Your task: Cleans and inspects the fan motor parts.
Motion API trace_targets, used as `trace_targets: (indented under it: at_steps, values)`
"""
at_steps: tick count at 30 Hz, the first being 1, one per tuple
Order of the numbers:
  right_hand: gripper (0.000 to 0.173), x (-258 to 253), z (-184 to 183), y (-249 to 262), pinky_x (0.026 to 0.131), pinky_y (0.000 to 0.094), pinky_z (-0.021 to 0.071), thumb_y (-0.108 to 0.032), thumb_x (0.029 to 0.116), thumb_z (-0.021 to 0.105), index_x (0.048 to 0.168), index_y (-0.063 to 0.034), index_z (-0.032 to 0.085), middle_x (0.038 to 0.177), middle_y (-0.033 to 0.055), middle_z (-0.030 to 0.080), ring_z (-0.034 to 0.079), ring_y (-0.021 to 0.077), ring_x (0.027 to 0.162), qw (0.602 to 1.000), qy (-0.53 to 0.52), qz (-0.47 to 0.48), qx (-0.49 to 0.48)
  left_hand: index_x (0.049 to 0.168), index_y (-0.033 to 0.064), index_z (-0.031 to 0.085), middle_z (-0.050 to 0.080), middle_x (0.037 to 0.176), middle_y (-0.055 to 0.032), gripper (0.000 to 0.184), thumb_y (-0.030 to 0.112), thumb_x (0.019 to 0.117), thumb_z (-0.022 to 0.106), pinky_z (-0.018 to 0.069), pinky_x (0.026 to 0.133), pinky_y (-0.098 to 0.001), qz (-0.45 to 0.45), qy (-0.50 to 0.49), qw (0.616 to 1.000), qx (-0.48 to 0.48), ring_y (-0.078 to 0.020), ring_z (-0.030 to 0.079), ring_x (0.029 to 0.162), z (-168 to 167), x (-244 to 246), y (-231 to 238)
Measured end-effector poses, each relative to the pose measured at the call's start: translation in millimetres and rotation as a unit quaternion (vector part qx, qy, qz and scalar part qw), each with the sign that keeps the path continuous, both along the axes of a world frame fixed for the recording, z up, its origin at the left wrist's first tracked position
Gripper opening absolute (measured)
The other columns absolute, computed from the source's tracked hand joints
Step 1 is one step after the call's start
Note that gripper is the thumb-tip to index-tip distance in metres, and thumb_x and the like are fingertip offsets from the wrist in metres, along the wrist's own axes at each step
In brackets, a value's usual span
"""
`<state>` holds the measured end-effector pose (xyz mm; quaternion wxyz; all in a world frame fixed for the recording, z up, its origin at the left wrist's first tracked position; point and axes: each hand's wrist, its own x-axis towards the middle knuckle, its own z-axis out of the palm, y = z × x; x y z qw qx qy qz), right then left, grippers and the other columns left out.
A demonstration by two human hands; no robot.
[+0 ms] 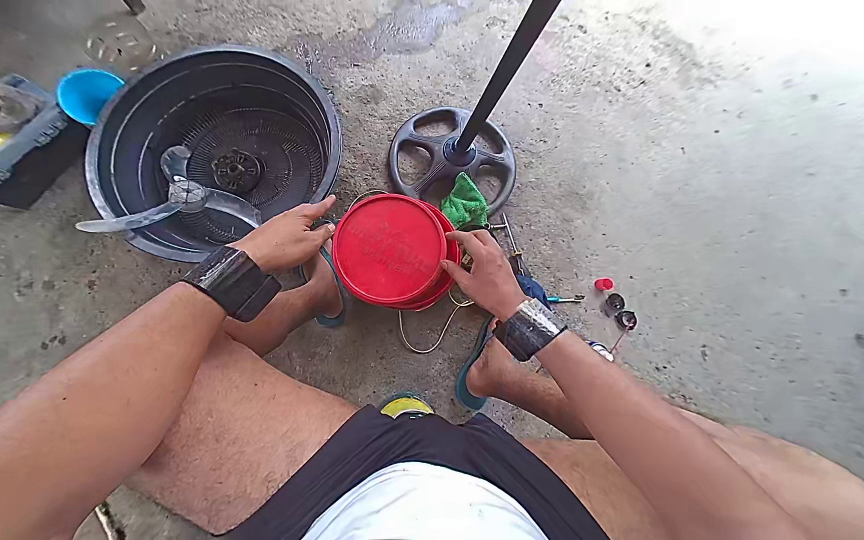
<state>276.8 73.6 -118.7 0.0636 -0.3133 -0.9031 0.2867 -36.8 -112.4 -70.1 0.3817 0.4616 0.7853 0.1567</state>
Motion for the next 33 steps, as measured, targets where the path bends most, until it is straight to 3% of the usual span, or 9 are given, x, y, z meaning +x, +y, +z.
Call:
trace_targets:
  at_steps: [6, 8, 11, 14, 18, 22, 27, 31, 33]
  values:
    - [0.061, -9.4, -31.2, 7.3, 0.1, 0.0517, 0.0522, -0.033, 0.099, 0.069, 0.15, -0.0072, 0.046, 0.131, 0.0218, 0.063, 0.065, 0.0327, 0.115, 0.955, 0.022, -0.178, -0.236, 0.163, 0.0129, 0.024, 0.039, 0.161, -0.0146, 0.059, 0.025, 0.1087, 0.042, 0.0318, 0.119, -0.0551, -0.008, 0.009, 0.998, -0.069, -0.0304, 0.041, 0.147, -43.0, 21.3, 25.5]
    - [0.06, -4.9, -34.1, 3.9, 0.101, 0.0505, 0.052, -0.034, 0.1012, 0.065, 0.151, -0.0067, 0.045, 0.131, 0.0207, 0.063, 0.065, 0.0311, 0.116, 0.938, 0.044, -0.21, -0.271, 0.163, 0.0158, 0.026, 0.036, 0.161, -0.0187, 0.062, 0.026, 0.1061, 0.047, 0.0392, 0.111, -0.0611, -0.003, 0.044, 0.995, -0.09, -0.0377, 0.046, 0.141, -50.8, 44.2, 34.9]
    - [0.062, 16.0, -34.4, -0.6, 0.092, 0.0482, 0.0571, -0.036, 0.0989, 0.068, 0.15, -0.0088, 0.047, 0.127, 0.0188, 0.066, 0.069, 0.0278, 0.107, 0.915, 0.059, -0.237, -0.322, 0.162, 0.0262, 0.029, 0.033, 0.162, -0.0189, 0.066, 0.028, 0.1011, 0.055, 0.0497, 0.094, -0.0655, -0.001, 0.095, 0.987, -0.126, -0.0424, 0.058, 0.124, -49.1, 79.9, 48.0]
    - [0.053, 29.8, -33.2, -5.0, 0.08, 0.0428, 0.0617, -0.033, 0.0986, 0.07, 0.144, -0.011, 0.055, 0.115, 0.0156, 0.071, 0.073, 0.0245, 0.094, 0.891, 0.076, -0.235, -0.38, 0.163, 0.0252, 0.026, 0.047, 0.15, -0.0206, 0.07, 0.022, 0.1001, 0.056, 0.0498, 0.091, -0.0672, 0.036, 0.083, 0.991, -0.094, -0.0431, 0.062, 0.115, -53.0, 74.1, 49.8]
    - [0.057, 25.8, -39.2, -13.3, 0.081, 0.0437, 0.0607, -0.025, 0.094, 0.076, 0.145, -0.0117, 0.055, 0.111, 0.0152, 0.071, 0.072, 0.0247, 0.092, 0.875, 0.099, -0.261, -0.395, 0.164, 0.0257, 0.02, 0.069, 0.119, -0.0197, 0.067, 0.02, 0.1056, 0.052, 0.0515, 0.092, -0.0587, 0.114, -0.02, 0.991, -0.072, -0.0358, 0.068, 0.103, -68.0, 47.5, 42.9]
    - [0.053, 16.5, -55.3, -23.4, 0.076, 0.0401, 0.0582, -0.012, 0.0894, 0.08, 0.138, -0.0083, 0.06, 0.097, 0.0167, 0.07, 0.067, 0.0219, 0.078, 0.838, 0.163, -0.319, -0.412, 0.164, 0.0292, 0.02, 0.067, 0.12, -0.0223, 0.066, 0.015, 0.1068, 0.049, 0.051, 0.09, -0.0559, 0.104, -0.069, 0.989, -0.079, -0.0358, 0.067, 0.1, -80.1, 37.2, 42.9]
    - [0.043, 35.5, -58.3, -0.1, 0.072, 0.0375, 0.0599, -0.02, 0.0925, 0.078, 0.131, -0.0074, 0.063, 0.09, 0.0135, 0.072, 0.068, 0.019, 0.072, 0.86, 0.166, -0.258, -0.408, 0.164, 0.03, 0.018, 0.063, 0.131, -0.0213, 0.064, 0.018, 0.1076, 0.044, 0.0489, 0.095, -0.058, 0.092, -0.047, 0.989, -0.106, -0.0365, 0.065, 0.11, -79.3, 43.8, 45.4]
    - [0.043, 85.5, -71.6, 33.1, 0.072, 0.0434, 0.058, -0.044, 0.1044, 0.057, 0.134, -0.0132, 0.059, 0.105, 0.0157, 0.069, 0.069, 0.0254, 0.081, 0.826, 0.139, -0.429, -0.338, 0.165, 0.0292, 0.016, 0.061, 0.133, -0.0212, 0.061, 0.025, 0.1101, 0.042, 0.0527, 0.085, -0.0532, 0.137, -0.098, 0.98, -0.106, -0.0332, 0.066, 0.1, -86.0, 46.9, 36.5]
    - [0.044, 101.0, -91.1, 51.3, 0.079, 0.0496, 0.0596, -0.036, 0.1047, 0.06, 0.14, -0.0105, 0.054, 0.12, 0.0205, 0.067, 0.071, 0.0319, 0.093, 0.797, 0.117, -0.481, -0.346, 0.165, 0.0314, 0.014, 0.061, 0.133, -0.0211, 0.064, 0.022, 0.1085, 0.043, 0.0557, 0.082, -0.052, 0.17, -0.119, 0.974, -0.092, -0.0325, 0.068, 0.097, -86.5, 52.0, 36.6]
